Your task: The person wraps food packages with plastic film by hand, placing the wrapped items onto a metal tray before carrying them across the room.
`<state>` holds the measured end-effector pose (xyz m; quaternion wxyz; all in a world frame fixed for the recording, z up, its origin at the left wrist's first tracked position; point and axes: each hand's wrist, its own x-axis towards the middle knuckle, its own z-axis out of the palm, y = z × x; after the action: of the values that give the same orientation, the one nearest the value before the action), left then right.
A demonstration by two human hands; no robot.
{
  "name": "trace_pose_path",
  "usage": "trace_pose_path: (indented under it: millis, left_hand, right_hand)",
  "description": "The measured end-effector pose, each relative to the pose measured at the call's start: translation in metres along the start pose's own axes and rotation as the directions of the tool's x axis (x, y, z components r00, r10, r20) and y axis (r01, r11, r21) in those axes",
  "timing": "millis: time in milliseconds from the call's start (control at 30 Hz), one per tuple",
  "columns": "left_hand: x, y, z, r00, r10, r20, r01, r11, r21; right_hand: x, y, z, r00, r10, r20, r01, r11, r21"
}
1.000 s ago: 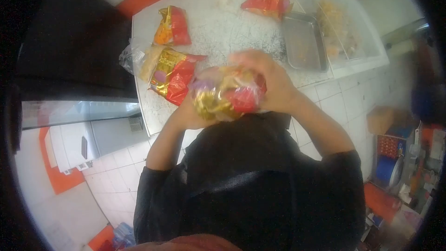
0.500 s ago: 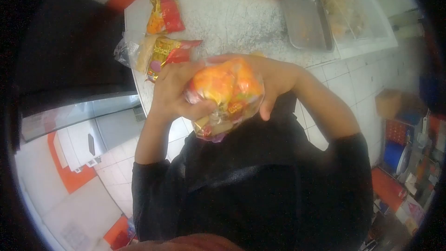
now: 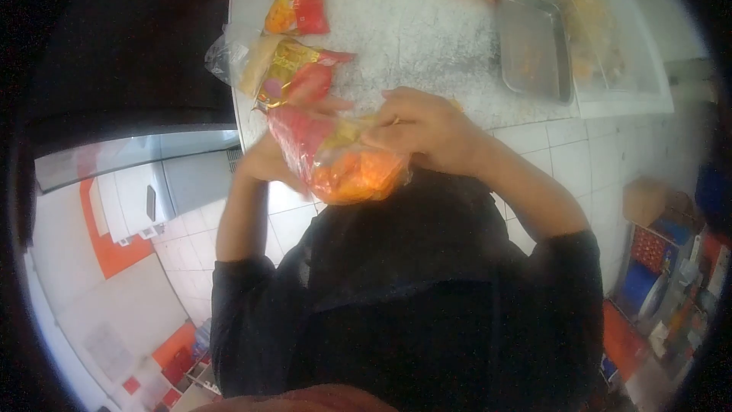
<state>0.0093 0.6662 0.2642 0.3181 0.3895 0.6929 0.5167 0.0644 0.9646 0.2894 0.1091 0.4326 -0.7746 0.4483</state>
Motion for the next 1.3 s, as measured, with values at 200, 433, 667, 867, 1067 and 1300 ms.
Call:
trace_pose_path:
  millis: [200, 433, 667, 867, 1067, 1300]
  left_hand:
    - [0.010, -0.044, 0.072, 0.957, 0.067, -0.281, -0.120, 0.977, -0.176]
    - [0.006, 0.015, 0.082, 0.907, 0.132, -0.400, 0.002, 0.948, 0.319]
    - [0.016, 0.019, 0.055, 0.629, 0.761, 0.162, -0.450, 0.186, 0.873]
    - [0.002, 0.011, 0.053, 0.779, 0.614, -0.132, -0.175, 0.414, 0.893]
    - [-0.005, -0.018, 0.023, 0.981, -0.020, 0.194, 0.051, 0.986, -0.158]
    - [0.008, 0.002, 0.067, 0.949, 0.132, -0.287, -0.046, 0.957, 0.288]
  right_hand:
    - [-0.010, 0.008, -0.004, 0.984, 0.059, -0.169, -0.047, 0.996, 0.069]
    - [-0.046, 0.021, -0.021, 0.729, 0.494, 0.475, -0.625, 0.195, 0.756]
    - [-0.026, 0.004, -0.017, 0.686, 0.352, 0.637, -0.722, 0.226, 0.654]
    - [-0.038, -0.020, 0.015, 0.812, 0.560, 0.162, -0.579, 0.744, 0.333]
    - [-0.045, 0.006, 0.033, 0.987, 0.105, -0.124, -0.099, 0.994, 0.055]
    - [-0.027, 0.014, 0.021, 0.931, -0.347, -0.114, 0.287, 0.888, -0.359]
